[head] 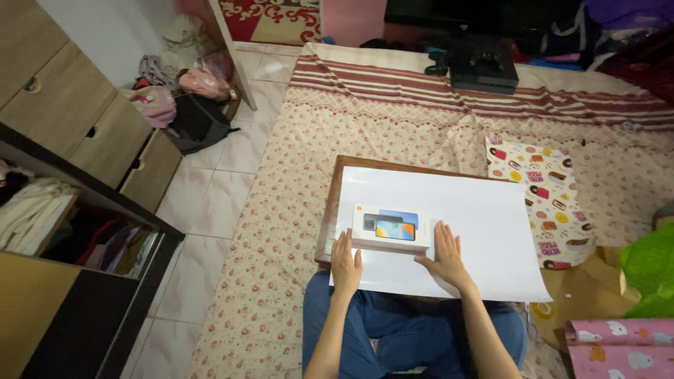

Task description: The person sits on the floor and wraps a small rectangular box using patterned wrapping paper and scissors. They unroll the paper, place the box on it, fold the paper around the box, and cut the paper to size.

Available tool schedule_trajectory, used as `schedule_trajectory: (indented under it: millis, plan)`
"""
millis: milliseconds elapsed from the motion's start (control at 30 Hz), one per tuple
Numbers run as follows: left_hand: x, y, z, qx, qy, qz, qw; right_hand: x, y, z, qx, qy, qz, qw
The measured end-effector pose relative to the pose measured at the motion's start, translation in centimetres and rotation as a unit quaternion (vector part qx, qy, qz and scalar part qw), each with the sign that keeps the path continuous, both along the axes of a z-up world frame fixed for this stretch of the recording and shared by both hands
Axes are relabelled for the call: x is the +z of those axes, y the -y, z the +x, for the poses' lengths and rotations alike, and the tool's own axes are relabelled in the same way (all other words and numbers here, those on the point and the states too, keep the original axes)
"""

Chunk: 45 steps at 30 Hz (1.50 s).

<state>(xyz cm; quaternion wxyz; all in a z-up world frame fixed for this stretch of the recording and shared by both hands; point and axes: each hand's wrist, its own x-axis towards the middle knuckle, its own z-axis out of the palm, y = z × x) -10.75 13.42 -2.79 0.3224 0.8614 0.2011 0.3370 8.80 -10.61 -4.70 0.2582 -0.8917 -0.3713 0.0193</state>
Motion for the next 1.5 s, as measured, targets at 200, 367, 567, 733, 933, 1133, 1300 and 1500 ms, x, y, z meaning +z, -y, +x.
schedule_trajectory:
  millis: [200,367,567,733,933,1133,1300,1500]
  plan:
    - [0.9,0.5,0.2,-0.008,-0.023,0.025,0.999,-0.5,0.1,-0.5,-0.006,-0.005,0.017,1.0]
    - [3.4,0.9,-0.5,-0.011,-0.02,0.009,1.0,2.6,-0.3,-2.0,0.011,-0.011,0.033,0.999]
    - [6.4,4.1,-5.5,-0.211,-0.065,0.125,0.967,11.0,0.3,-7.0,0.095,-0.021,0.188,0.977]
    - [6.1,2.2,-5.2,-0.207,-0.061,0.252,0.943,13.9,-0.1,-9.4,0.187,0.044,0.023,0.981]
    - [6.7,0.0,-0.9,-0.197,0.001,0.265,0.944,12.4,-0.8,-5.6,0.167,0.122,-0.013,0.978]
    - [7.1,-3.0,5.6,-0.196,-0.054,0.176,0.963,13.3,-1.9,0.2,0.124,0.107,0.001,0.986]
    - [7.5,-4.3,7.5,-0.202,-0.055,0.136,0.968,14.2,-2.6,2.6,0.048,-0.085,-0.042,0.994]
    - [5.9,-1.1,6.8,-0.09,0.047,0.2,0.975,11.7,-2.5,5.9,0.067,-0.123,0.016,0.99]
